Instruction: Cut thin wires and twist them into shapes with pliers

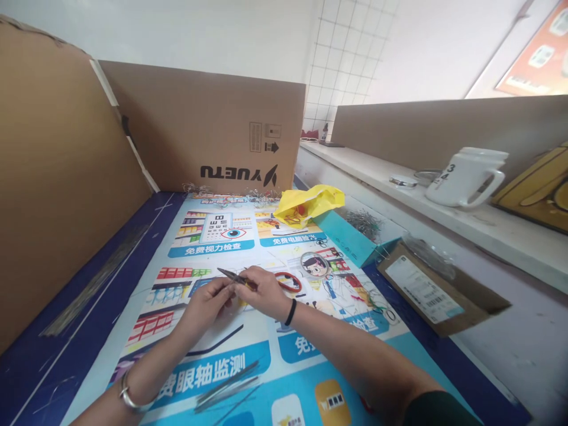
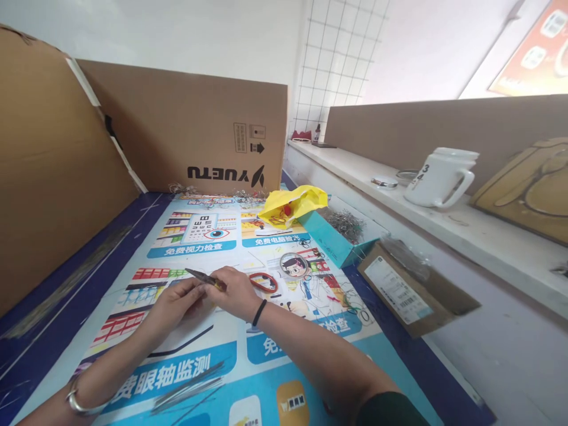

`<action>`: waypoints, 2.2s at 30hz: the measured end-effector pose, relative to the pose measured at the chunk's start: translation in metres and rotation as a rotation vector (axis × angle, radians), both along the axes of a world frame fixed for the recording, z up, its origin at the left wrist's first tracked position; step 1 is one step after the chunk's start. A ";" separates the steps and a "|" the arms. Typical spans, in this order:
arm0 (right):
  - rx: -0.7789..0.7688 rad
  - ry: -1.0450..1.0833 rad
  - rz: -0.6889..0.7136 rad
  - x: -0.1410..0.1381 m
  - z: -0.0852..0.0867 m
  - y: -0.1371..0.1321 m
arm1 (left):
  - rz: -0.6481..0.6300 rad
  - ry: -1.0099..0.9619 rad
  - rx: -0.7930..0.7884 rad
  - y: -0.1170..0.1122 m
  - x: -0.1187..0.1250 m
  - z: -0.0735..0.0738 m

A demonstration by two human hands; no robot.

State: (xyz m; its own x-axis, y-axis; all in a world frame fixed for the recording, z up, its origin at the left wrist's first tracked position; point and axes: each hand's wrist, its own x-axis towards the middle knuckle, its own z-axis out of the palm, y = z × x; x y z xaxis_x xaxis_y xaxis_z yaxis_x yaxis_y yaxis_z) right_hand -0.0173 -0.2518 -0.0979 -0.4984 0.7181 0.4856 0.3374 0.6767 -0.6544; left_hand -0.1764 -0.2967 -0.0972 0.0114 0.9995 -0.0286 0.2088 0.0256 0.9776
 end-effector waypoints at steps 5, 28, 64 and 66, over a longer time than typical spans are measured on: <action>-0.014 -0.004 -0.021 0.000 -0.004 0.003 | -0.010 -0.122 -0.046 0.000 0.002 0.000; -0.119 0.100 -0.042 0.006 0.006 0.009 | -0.032 -0.270 0.009 0.001 -0.002 0.007; -0.401 0.046 0.186 0.005 0.000 0.014 | 0.160 0.347 0.227 0.005 -0.007 -0.005; -0.396 0.037 0.179 0.004 -0.001 0.014 | 0.156 0.317 0.230 0.005 -0.007 -0.004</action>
